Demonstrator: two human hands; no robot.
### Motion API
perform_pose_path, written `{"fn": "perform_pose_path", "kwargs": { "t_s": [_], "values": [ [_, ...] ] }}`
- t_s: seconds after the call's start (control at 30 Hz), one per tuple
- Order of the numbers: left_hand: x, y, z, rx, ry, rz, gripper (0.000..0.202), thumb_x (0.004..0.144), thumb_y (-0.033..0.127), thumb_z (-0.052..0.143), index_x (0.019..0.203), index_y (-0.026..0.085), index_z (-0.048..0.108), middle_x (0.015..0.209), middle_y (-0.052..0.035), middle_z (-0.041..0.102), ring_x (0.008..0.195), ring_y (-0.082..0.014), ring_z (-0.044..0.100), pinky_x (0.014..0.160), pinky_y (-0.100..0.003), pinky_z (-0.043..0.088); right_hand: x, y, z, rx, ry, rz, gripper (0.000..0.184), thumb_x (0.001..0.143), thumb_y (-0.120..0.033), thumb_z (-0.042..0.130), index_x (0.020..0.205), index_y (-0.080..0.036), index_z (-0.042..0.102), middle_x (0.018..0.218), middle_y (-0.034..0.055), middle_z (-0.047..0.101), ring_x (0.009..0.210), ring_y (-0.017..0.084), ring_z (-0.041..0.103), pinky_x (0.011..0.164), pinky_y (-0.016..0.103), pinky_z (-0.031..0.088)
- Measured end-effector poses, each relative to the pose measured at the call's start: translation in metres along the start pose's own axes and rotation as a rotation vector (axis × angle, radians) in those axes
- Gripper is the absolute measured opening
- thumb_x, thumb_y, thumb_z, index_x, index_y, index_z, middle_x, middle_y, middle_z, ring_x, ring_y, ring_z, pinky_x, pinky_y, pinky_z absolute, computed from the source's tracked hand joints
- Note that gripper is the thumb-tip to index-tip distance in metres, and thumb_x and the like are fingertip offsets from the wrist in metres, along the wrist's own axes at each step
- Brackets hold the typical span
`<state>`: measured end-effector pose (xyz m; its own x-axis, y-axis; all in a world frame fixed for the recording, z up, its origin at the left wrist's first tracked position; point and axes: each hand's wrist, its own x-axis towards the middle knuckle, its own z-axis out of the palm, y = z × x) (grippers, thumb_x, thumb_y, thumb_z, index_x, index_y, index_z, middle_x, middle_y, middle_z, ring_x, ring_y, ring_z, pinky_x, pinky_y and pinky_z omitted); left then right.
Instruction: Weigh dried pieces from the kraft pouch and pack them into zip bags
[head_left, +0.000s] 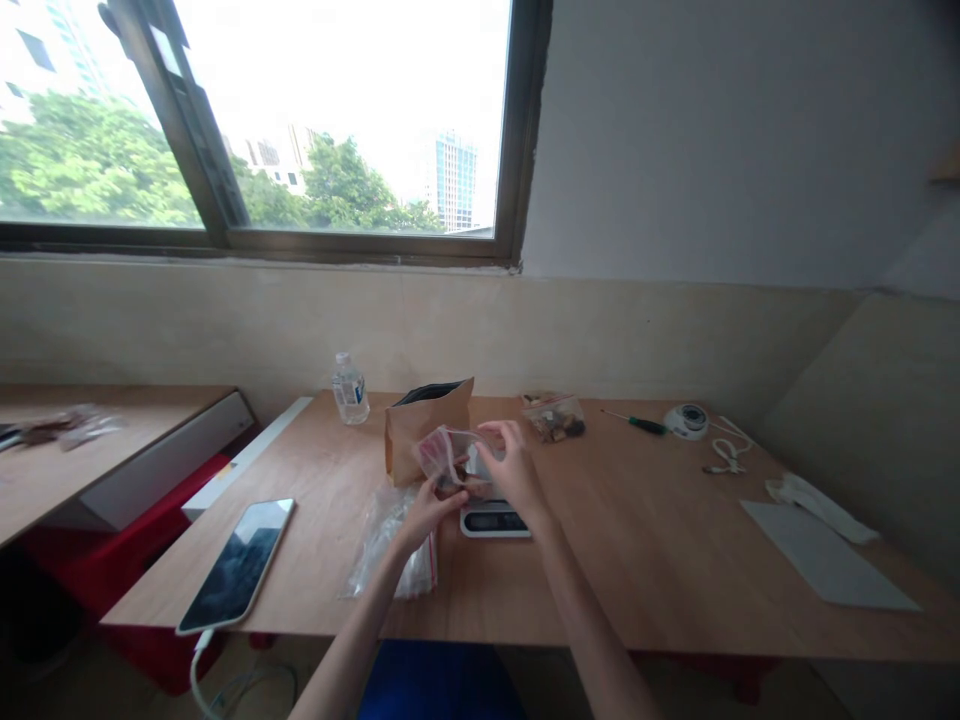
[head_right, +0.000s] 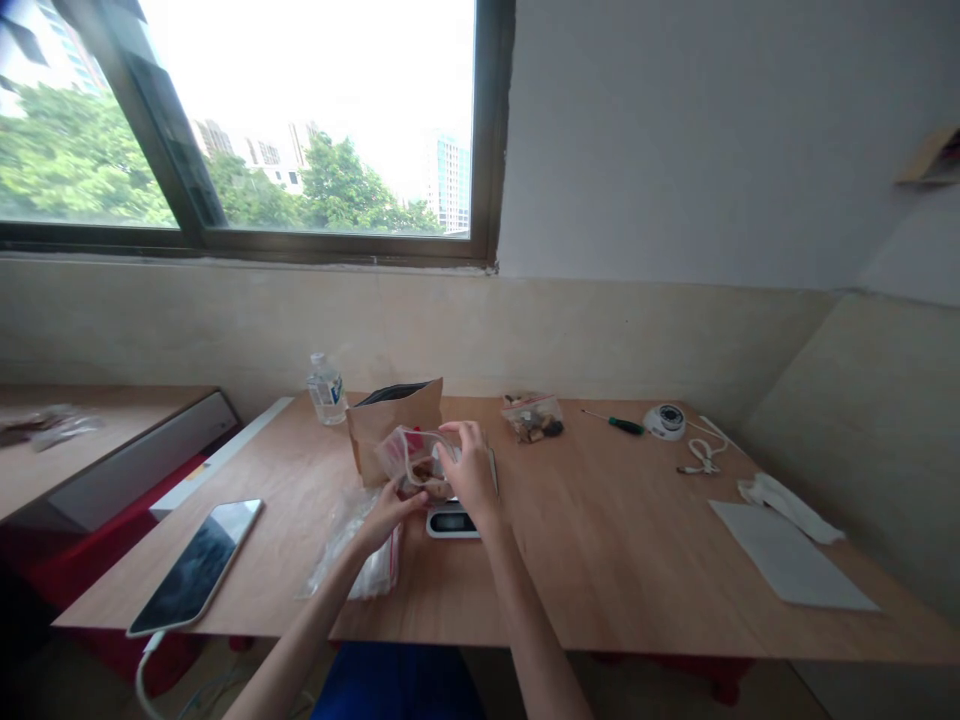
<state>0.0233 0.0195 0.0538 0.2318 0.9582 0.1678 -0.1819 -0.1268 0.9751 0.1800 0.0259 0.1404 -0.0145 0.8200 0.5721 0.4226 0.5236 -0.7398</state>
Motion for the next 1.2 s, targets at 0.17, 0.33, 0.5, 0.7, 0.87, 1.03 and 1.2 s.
{"fn": "perform_pose_path", "kwargs": {
  "t_s": [0.17,0.33,0.5,0.7,0.87,1.03,1.2],
  "values": [
    [0.003,-0.031,-0.001,0.091,0.3,0.13,0.05,0.062,0.037,0.074,0.104,0.014,0.059,0.086,-0.0068,0.071,0.074,-0.0202,0.066,0.071,-0.032,0.052,-0.002,-0.02,0.005,-0.214,-0.425,-0.215,0.019,0.081,-0.005,0.049,0.088,-0.017,0.062,0.087,0.0041,0.063,0.085,0.016,0.057,0.079,0.028,0.046],
    [-0.005,-0.039,-0.002,0.235,0.415,0.165,0.035,0.067,0.036,0.07,0.093,0.015,0.062,0.085,-0.007,0.072,0.077,-0.0221,0.067,0.072,-0.033,0.052,0.009,-0.032,0.019,-0.382,-0.619,-0.248,0.018,0.082,-0.005,0.049,0.086,-0.014,0.063,0.094,0.0081,0.064,0.094,0.018,0.054,0.085,0.027,0.043],
    [-0.007,-0.037,-0.003,0.349,0.404,0.177,0.021,0.072,0.031,0.061,0.085,0.016,0.067,0.081,-0.0064,0.073,0.076,-0.0228,0.067,0.072,-0.032,0.051,0.027,-0.026,0.021,-0.338,-0.914,-0.106,0.022,0.068,-0.01,0.066,0.089,-0.015,0.064,0.093,0.0057,0.066,0.087,0.019,0.058,0.074,0.024,0.044],
    [-0.006,-0.049,-0.008,0.369,0.456,0.163,0.012,0.067,0.023,0.062,0.076,0.017,0.068,0.073,-0.0029,0.072,0.067,-0.0204,0.065,0.065,-0.029,0.05,0.027,-0.02,0.028,-0.335,-0.946,-0.071,0.025,0.063,-0.017,0.072,0.088,-0.017,0.067,0.091,0.0038,0.068,0.083,0.018,0.06,0.068,0.022,0.043],
    [-0.006,-0.047,-0.008,0.342,0.482,0.149,0.012,0.068,0.026,0.062,0.072,0.016,0.066,0.068,-0.0021,0.071,0.062,-0.0183,0.063,0.059,-0.026,0.049,0.023,-0.023,0.033,-0.347,-0.912,-0.074,0.019,0.066,-0.015,0.069,0.086,-0.017,0.069,0.088,0.0047,0.069,0.081,0.017,0.061,0.067,0.022,0.042],
    [-0.005,-0.045,-0.005,0.301,0.46,0.128,0.019,0.071,0.033,0.062,0.072,0.015,0.066,0.063,-0.0025,0.069,0.058,-0.018,0.063,0.055,-0.025,0.048,0.027,-0.02,0.024,-0.337,-0.903,-0.04,0.02,0.068,-0.014,0.066,0.088,-0.018,0.069,0.084,0.0024,0.069,0.075,0.015,0.061,0.062,0.02,0.041],
    [-0.006,-0.046,-0.006,0.263,0.449,0.124,0.022,0.071,0.035,0.062,0.074,0.014,0.067,0.062,-0.0031,0.069,0.056,-0.0174,0.063,0.055,-0.025,0.048,0.027,-0.016,0.022,-0.338,-0.931,-0.05,0.027,0.066,-0.012,0.067,0.092,-0.02,0.068,0.09,0.003,0.07,0.079,0.016,0.061,0.067,0.021,0.042]
  ]
}}
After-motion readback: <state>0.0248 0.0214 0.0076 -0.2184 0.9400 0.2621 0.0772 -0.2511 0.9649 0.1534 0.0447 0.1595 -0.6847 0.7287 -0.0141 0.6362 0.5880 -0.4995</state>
